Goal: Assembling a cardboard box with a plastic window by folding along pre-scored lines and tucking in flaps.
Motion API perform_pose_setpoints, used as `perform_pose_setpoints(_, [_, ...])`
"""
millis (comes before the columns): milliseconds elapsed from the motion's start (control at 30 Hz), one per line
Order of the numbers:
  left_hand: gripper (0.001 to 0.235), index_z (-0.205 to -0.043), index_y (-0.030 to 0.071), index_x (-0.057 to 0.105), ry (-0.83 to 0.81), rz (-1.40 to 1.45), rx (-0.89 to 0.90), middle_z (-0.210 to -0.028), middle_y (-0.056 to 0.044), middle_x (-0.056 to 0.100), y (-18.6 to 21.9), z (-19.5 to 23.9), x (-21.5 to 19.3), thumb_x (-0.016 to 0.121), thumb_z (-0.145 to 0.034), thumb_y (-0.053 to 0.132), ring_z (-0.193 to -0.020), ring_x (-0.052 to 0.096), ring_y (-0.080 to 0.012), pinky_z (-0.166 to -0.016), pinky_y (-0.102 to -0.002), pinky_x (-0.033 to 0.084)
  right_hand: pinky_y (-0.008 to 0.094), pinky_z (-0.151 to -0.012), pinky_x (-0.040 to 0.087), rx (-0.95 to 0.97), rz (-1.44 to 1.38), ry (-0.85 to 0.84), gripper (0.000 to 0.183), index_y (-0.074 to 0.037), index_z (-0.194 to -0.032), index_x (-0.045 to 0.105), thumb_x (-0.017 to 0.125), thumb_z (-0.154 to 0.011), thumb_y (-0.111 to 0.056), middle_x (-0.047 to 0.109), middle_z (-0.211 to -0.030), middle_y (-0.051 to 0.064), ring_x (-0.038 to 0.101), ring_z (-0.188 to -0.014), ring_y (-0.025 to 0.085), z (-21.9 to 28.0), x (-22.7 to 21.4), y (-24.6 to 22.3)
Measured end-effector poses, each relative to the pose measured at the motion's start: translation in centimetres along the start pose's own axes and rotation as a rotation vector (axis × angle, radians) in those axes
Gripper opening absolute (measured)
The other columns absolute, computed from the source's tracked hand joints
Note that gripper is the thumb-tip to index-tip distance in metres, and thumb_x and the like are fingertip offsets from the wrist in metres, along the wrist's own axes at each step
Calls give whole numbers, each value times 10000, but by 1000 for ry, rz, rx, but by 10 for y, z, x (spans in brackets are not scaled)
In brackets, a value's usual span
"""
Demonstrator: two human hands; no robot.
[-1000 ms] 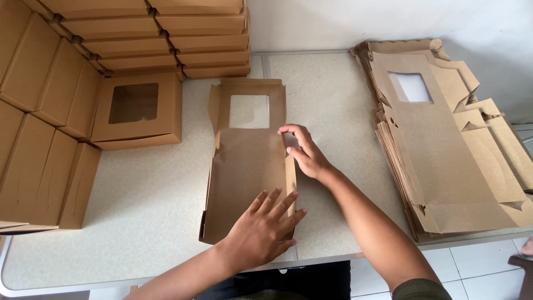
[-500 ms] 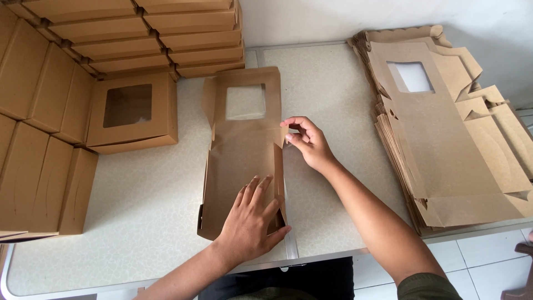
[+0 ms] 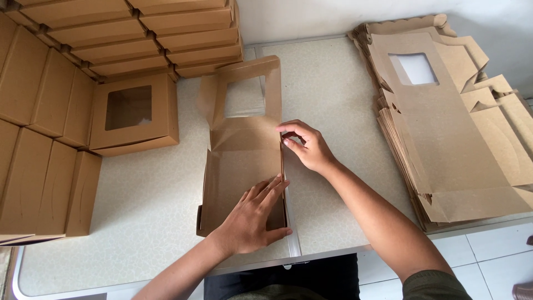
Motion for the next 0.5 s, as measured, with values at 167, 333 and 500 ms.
perform_pose_setpoints(167, [942, -1563, 115, 271, -35, 34, -2, -1655, -180, 303, 2, -3, -3, 820, -840, 367, -1477, 302, -372, -1126, -545, 322, 351, -1045, 548, -103, -30, 3, 171, -13, -1137, 669, 616, -983, 40, 691, -1174, 136, 675, -1170, 262, 0, -2, -9])
perform_pose_setpoints(333, [1043, -1591, 57, 129, -38, 47, 12, -1600, -102, 421, 4, -2, -2, 808, -851, 340, -1475, 308, -352, -1130, -546, 324, 387, -1075, 556, -194, 9, -32, 112, -19, -1072, 697, 653, -976, 20, 714, -1089, 119, 688, -1154, 288, 0, -2, -21])
perform_pose_setpoints(500, [1084, -1599, 79, 39, -56, 62, -12, -1604, -113, 411, 3, -3, -1, 792, -860, 329, -1482, 288, -340, -1140, -538, 306, 374, -996, 585, -327, 65, -100, 160, -31, -1002, 715, 655, -946, 106, 730, -1054, 89, 673, -1111, 286, 6, 2, -27])
Point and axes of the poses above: each hand's wrist, its own z-axis away from the middle knuckle, its own x-axis out of the palm, y = z × x, the point moved 3 cm from there along -z, towards the middle knuckle
